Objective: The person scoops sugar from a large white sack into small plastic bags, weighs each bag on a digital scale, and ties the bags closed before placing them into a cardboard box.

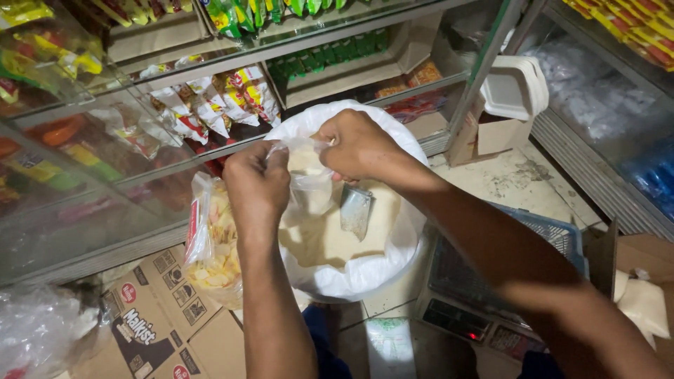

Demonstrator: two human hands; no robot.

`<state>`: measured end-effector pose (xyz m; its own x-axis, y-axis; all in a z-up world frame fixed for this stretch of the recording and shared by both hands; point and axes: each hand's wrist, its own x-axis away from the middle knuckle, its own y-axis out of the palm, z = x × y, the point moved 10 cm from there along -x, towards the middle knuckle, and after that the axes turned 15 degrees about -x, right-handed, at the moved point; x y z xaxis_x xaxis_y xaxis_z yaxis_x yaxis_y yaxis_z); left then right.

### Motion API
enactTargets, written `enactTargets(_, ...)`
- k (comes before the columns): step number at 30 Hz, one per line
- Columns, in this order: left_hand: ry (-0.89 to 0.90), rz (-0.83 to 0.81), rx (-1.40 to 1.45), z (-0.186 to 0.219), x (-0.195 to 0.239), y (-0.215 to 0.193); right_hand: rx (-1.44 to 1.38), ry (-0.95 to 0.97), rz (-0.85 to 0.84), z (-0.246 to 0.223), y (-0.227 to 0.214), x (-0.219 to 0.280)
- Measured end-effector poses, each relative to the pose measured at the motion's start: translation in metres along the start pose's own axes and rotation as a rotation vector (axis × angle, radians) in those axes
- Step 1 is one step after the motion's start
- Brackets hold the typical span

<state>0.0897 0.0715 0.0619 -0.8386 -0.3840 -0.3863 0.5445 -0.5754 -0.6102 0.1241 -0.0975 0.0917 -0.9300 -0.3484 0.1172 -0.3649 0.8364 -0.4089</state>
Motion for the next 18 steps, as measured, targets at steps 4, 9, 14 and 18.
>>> enactTargets(4,-0.013,-0.042,0.038,-0.011,-0.002,0.010,0.019,0.026,-0.024,-0.002,0.004,0.008)
enactTargets(9,-0.065,-0.075,0.111,0.010,0.004,0.001,-0.023,0.010,-0.011,0.016,0.003,-0.007)
enactTargets(14,-0.064,-0.088,0.158,0.009,0.004,0.009,0.243,-0.141,0.025,-0.010,-0.004,0.006)
enactTargets(18,-0.046,-0.064,0.138,0.018,0.003,0.001,0.253,-0.199,0.084,-0.005,-0.005,-0.002)
